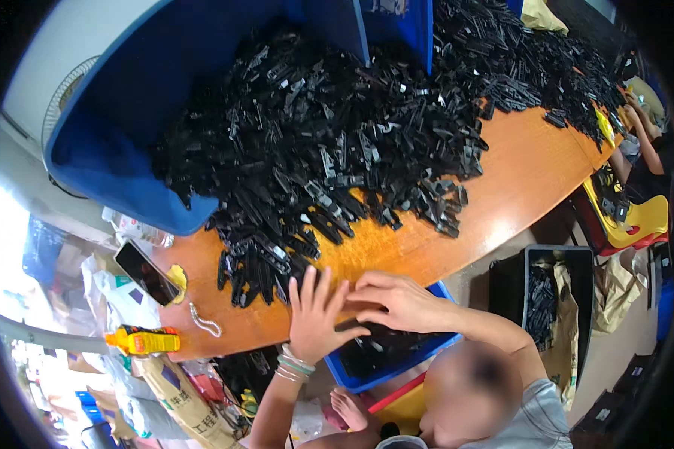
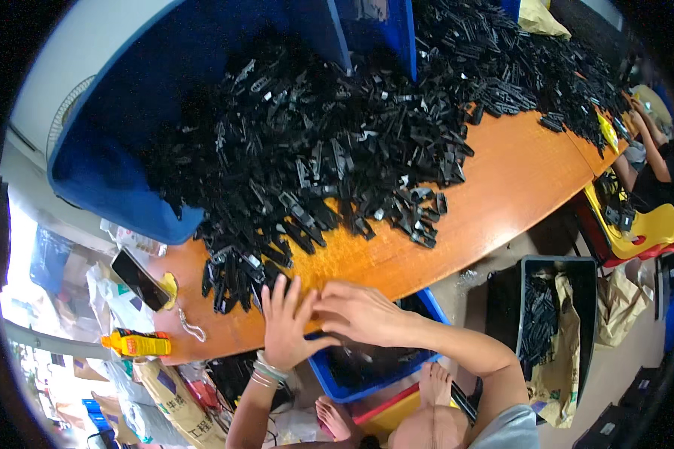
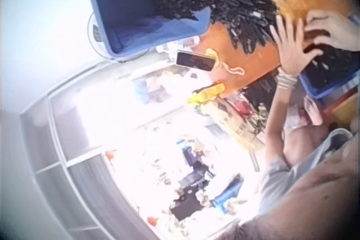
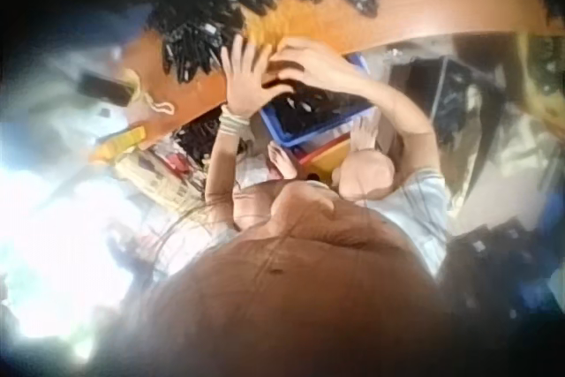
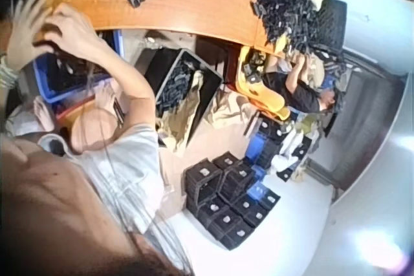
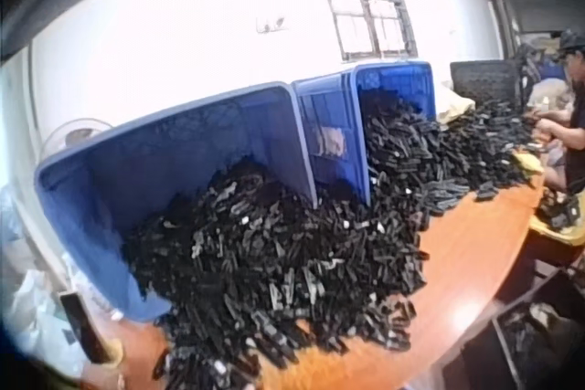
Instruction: The person assembles plastic components by fitting small plastic clips onto long plastic bases by hand and dropping the assembled parts into a blue bin.
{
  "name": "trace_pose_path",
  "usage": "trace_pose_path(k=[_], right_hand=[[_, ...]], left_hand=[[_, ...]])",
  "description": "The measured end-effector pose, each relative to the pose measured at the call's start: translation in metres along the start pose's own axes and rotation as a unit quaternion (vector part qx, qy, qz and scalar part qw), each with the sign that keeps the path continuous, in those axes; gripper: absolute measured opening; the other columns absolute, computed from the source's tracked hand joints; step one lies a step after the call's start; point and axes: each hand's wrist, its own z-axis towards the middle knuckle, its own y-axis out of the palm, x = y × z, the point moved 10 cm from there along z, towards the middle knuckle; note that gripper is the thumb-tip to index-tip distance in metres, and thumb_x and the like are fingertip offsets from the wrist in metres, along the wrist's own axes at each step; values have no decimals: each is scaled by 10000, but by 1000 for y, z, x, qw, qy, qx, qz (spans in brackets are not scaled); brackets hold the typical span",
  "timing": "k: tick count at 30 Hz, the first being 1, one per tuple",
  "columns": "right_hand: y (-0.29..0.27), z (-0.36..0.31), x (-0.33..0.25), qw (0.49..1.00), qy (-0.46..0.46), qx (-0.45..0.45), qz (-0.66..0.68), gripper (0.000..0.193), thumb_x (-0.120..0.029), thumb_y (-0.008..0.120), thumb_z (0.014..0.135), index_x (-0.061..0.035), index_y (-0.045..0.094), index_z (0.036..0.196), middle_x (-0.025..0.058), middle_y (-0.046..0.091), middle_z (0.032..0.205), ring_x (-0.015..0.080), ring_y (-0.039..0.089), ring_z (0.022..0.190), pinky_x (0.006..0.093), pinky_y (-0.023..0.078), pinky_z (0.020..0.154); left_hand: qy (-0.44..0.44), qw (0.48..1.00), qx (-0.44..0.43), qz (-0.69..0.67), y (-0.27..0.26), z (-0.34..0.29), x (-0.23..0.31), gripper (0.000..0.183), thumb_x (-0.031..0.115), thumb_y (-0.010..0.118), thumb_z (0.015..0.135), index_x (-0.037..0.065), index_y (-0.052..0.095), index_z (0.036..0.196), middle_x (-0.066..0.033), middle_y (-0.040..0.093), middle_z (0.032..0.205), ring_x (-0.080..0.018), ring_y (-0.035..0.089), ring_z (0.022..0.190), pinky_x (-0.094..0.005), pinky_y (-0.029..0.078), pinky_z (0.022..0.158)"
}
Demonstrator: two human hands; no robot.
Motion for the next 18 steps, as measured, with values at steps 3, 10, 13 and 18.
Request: trace_pose_path(k=[3, 10, 13, 18], right_hand=[[-33, 48, 15, 995, -37, 77, -57, 220, -182, 710, 853, -38, 703, 1018, 104, 616, 1028, 299, 604, 990, 394, 503, 821], [-187, 201, 111, 887, -26, 341, -311, 416, -297, 719, 822, -56, 640, 1150, 190, 563, 1211, 381, 531, 1131, 465, 434, 955], [-261, 232, 224, 839, 215, 364, -343, 673, -609, 564, 881, -145, 522, 1367, 281, 386, 1430, 468, 358, 1319, 638, 317, 1015], [-235, 262, 232, 834, 280, 286, -380, 731, -736, 474, 853, -253, 508, 1400, 313, 249, 1506, 536, 249, 1364, 749, 232, 995]], left_hand=[[-28, 999, -26, 18, 1, 6, 2, 904, 735, 613, 736, 146, 483, 1409, -218, 343, 1510, -427, 266, 1422, -666, 163, 1116], [-35, 996, -23, 78, 7, 3, 2, 866, 755, 631, 718, 217, 518, 1387, -216, 462, 1426, -404, 371, 1370, -697, 187, 1083], [-43, 996, -58, 46, 14, 6, 1, 912, 749, 708, 647, 177, 551, 1341, -233, 423, 1439, -435, 356, 1367, -727, 147, 1077], [-44, 997, -51, 47, 11, 1, 0, 908, 757, 703, 640, 172, 559, 1319, -232, 414, 1443, -434, 342, 1376, -740, 133, 1071]])
